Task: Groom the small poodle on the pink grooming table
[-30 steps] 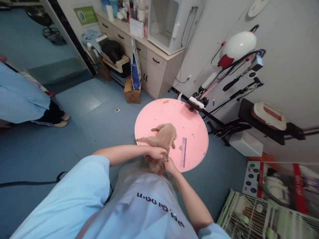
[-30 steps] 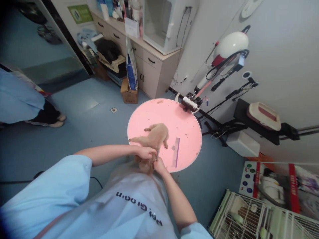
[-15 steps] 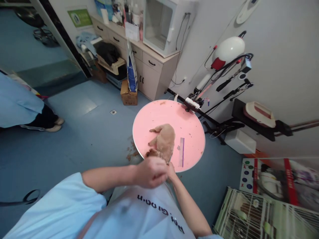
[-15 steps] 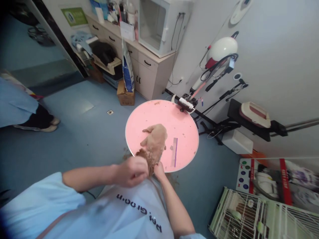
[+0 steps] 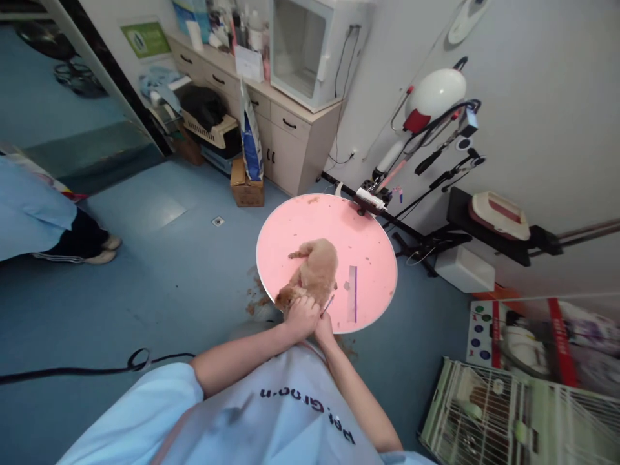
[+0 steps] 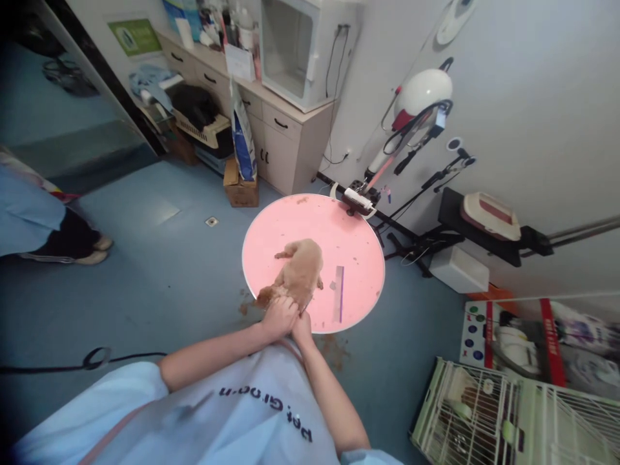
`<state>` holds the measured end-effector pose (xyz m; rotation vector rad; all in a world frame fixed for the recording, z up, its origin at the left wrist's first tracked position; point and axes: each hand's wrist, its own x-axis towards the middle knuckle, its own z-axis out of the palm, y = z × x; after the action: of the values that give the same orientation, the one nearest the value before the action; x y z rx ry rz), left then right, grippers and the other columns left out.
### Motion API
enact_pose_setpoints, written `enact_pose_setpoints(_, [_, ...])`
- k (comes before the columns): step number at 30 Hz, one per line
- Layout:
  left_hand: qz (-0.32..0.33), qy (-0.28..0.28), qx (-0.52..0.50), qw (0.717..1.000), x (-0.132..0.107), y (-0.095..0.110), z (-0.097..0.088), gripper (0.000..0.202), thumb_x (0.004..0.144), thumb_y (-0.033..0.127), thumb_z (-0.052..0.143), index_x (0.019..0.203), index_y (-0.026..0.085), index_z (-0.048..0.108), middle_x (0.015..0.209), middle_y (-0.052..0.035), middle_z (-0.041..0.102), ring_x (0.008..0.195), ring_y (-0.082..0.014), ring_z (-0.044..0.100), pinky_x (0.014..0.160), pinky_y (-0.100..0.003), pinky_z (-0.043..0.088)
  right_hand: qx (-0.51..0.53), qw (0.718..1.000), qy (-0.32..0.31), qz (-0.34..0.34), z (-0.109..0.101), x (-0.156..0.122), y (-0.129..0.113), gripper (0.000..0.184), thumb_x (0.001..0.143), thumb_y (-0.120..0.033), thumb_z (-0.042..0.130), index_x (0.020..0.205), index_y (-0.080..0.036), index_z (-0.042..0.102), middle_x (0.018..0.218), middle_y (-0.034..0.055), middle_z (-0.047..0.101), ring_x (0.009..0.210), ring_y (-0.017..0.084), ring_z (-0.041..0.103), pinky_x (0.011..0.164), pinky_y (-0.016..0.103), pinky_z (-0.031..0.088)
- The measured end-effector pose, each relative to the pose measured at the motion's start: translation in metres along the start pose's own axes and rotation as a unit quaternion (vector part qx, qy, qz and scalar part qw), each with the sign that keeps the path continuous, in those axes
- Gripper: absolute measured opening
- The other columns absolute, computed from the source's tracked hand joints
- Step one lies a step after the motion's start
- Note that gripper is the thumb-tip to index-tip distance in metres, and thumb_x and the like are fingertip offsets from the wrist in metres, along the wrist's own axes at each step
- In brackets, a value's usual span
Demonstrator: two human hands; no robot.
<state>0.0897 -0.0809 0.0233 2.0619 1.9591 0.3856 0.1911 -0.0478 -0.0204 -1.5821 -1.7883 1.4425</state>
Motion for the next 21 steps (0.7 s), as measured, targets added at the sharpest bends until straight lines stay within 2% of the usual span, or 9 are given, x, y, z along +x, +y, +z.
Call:
enact_pose_setpoints(2, [-0.016, 0.021, -0.003, 1.000, -0.001, -0.006, 0.000, 0.016, 0.086, 0.022, 0.047, 0.085, 0.012, 0.060, 0.088, -0.0123, 0.056, 0.091, -0.0248, 0.050, 0.080, -0.039, 0.039, -0.003, 1.000, 0.016, 0.011, -0.001, -0.001, 0.000, 0.025, 0.088, -0.027, 0.045, 0.079, -0.012, 0.062, 0.076, 0.0045, 0.066, 0.070, 0.016, 0.060, 0.064, 0.028, 0.050])
enact_pose_setpoints(4, [-0.028, 0.055, -0.009, 0.998, -0.003, -0.011, -0.003, 0.016, 0.086, 0.025, 0.047, 0.087, 0.013, 0.059, 0.093, -0.0124, 0.056, 0.096, -0.0249, 0.049, 0.084, -0.039, 0.038, -0.006, 0.999, 0.033, 0.008, -0.004, -0.004, -0.004, 0.025, 0.081, -0.021, 0.039, 0.070, -0.014, 0.060, 0.067, 0.0046, 0.065, 0.066, 0.017, 0.059, 0.061, 0.026, 0.048])
enact_pose_setpoints(8, [0.002, 0.097, -0.026, 0.995, -0.004, -0.020, -0.010, 0.020, 0.089, 0.026, 0.041, 0.087, 0.015, 0.058, 0.092, -0.0103, 0.055, 0.095, -0.0231, 0.048, 0.087, -0.038, 0.037, -0.020, 0.998, 0.064, -0.012, -0.012, -0.010, -0.019, 0.022, 0.071, -0.019, 0.037, 0.071, -0.016, 0.059, 0.070, 0.0058, 0.066, 0.068, 0.018, 0.059, 0.065, 0.026, 0.047])
enact_pose_setpoints(15, [0.080, 0.144, -0.075, 0.984, -0.005, -0.035, -0.015, 0.025, 0.086, 0.025, 0.037, 0.076, 0.016, 0.058, 0.077, -0.0080, 0.052, 0.080, -0.0215, 0.047, 0.079, -0.039, 0.038, -0.045, 0.995, 0.077, -0.036, -0.023, -0.023, -0.042, 0.024, 0.071, -0.019, 0.038, 0.081, -0.017, 0.060, 0.080, 0.0080, 0.067, 0.079, 0.020, 0.060, 0.075, 0.028, 0.046])
enact_pose_setpoints(18, [0.083, 0.171, -0.130, 0.973, -0.008, -0.037, -0.013, 0.026, 0.086, 0.023, 0.033, 0.074, 0.016, 0.055, 0.073, -0.0074, 0.051, 0.075, -0.0201, 0.047, 0.075, -0.037, 0.040, -0.051, 0.995, 0.064, -0.059, -0.028, -0.026, -0.052, 0.022, 0.071, -0.018, 0.038, 0.080, -0.018, 0.058, 0.075, 0.0048, 0.064, 0.074, 0.019, 0.058, 0.070, 0.027, 0.045])
enact_pose_setpoints(21, [0.068, 0.203, -0.180, 0.960, -0.012, -0.037, -0.008, 0.025, 0.087, 0.021, 0.031, 0.074, 0.018, 0.052, 0.073, -0.0066, 0.051, 0.074, -0.0192, 0.047, 0.073, -0.036, 0.042, -0.060, 0.993, 0.049, -0.086, -0.032, -0.024, -0.063, 0.016, 0.071, -0.016, 0.037, 0.071, -0.019, 0.053, 0.065, 0.0015, 0.058, 0.066, 0.017, 0.054, 0.063, 0.026, 0.043])
